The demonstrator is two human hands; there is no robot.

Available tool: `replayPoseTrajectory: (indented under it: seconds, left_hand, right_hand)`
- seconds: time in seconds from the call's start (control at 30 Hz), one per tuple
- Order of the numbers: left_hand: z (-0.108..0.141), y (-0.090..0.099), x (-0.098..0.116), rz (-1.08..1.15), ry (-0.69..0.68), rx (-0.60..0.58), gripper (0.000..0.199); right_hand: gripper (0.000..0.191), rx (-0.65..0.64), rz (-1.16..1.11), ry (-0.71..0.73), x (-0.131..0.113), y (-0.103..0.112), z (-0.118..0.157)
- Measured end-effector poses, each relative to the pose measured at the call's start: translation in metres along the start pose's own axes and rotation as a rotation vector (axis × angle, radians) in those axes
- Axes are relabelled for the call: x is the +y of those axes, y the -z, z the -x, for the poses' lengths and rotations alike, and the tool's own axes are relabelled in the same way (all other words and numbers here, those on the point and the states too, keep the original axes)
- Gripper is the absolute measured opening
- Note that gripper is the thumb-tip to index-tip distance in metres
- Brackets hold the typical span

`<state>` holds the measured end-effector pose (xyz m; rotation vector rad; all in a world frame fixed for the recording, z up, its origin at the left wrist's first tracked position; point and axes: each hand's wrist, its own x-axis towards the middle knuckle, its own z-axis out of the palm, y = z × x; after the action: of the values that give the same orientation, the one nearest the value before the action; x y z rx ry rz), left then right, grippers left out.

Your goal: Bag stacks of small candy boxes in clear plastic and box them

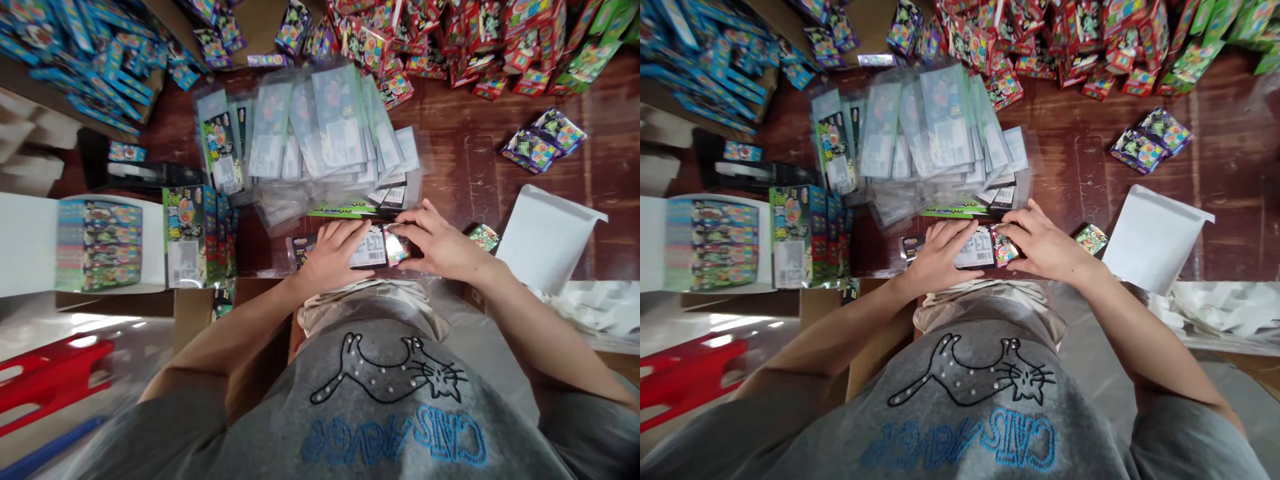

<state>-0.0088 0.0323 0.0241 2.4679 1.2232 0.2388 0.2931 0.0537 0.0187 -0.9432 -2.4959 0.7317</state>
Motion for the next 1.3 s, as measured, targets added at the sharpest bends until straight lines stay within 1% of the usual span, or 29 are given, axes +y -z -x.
replayPoseTrajectory:
  seconds: [0.1, 0.2, 0.3, 0.33, 0.4, 0.47, 0.53, 0.63, 0.7, 0.77, 0.83, 0.93, 1.0, 1.03, 1.1, 1.17, 1.23, 1.3]
  left_hand:
    - [-0.002, -0.001, 0.0, -0.039, 0.01, -0.014, 0.101]
    - [-0.002, -0.001, 0.002, -0.039, 0.022, -0.026, 0.103]
    - [-0.001, -0.002, 0.005, -0.037, 0.047, -0.005, 0.105]
    - [-0.002, -0.003, 0.006, -0.038, 0.051, 0.008, 0.105]
    - [-0.002, -0.004, 0.006, -0.044, 0.061, 0.041, 0.105]
    - [-0.003, -0.004, 0.005, -0.046, 0.064, 0.057, 0.103]
    - [-0.005, -0.002, 0.003, -0.026, 0.033, 0.028, 0.103]
    - [-0.006, 0.003, 0.001, 0.011, -0.016, -0.028, 0.103]
    - [-0.006, 0.006, 0.002, 0.007, -0.013, -0.013, 0.103]
    - [-0.007, 0.006, 0.003, -0.008, -0.002, 0.012, 0.101]
    - [-0.007, 0.003, 0.005, -0.009, -0.02, 0.024, 0.099]
    - [-0.007, -0.006, 0.009, 0.015, -0.1, 0.029, 0.095]
    - [-0.007, -0.01, 0.011, 0.019, -0.117, 0.034, 0.093]
    - [-0.006, -0.011, 0.011, 0.01, -0.099, 0.034, 0.093]
    - [-0.005, -0.008, 0.01, -0.027, -0.028, 0.021, 0.098]
    - [-0.005, -0.001, 0.009, -0.086, 0.013, -0.031, 0.099]
    - [-0.008, 0.008, 0.01, -0.16, -0.015, -0.111, 0.092]
    - [-0.016, 0.016, 0.014, -0.224, -0.075, -0.186, 0.082]
  right_hand:
    - [0.053, 0.039, -0.028, -0.005, 0.002, -0.003, 0.004]
    - [0.057, 0.078, -0.021, -0.06, 0.002, 0.001, 0.011]
    - [0.06, 0.187, 0.041, -0.154, -0.003, 0.001, 0.016]
    - [0.059, 0.222, 0.06, -0.171, -0.006, 0.0, 0.016]
    - [0.059, 0.253, 0.074, -0.166, -0.011, -0.005, 0.017]
    - [0.058, 0.236, 0.066, -0.137, -0.015, -0.01, 0.019]
    - [0.058, 0.224, 0.061, -0.119, -0.017, -0.012, 0.02]
    - [0.062, 0.274, 0.066, -0.126, -0.018, -0.01, 0.023]
    - [0.064, 0.277, 0.048, -0.126, -0.02, -0.008, 0.024]
    - [0.064, 0.239, 0.015, -0.122, -0.022, -0.009, 0.025]
    - [0.062, 0.21, -0.011, -0.1, -0.025, -0.013, 0.024]
    - [0.058, 0.164, -0.05, -0.027, -0.028, -0.021, 0.021]
    - [0.062, 0.138, -0.085, -0.003, -0.028, -0.022, 0.021]
    - [0.068, 0.134, -0.089, -0.013, -0.027, -0.018, 0.023]
    - [0.082, 0.162, -0.018, -0.097, -0.026, -0.004, 0.032]
    - [0.092, 0.193, 0.166, -0.271, -0.024, 0.017, 0.048]
    - [0.096, 0.17, 0.368, -0.44, -0.024, 0.036, 0.065]
    - [0.093, 0.098, 0.476, -0.518, -0.024, 0.047, 0.076]
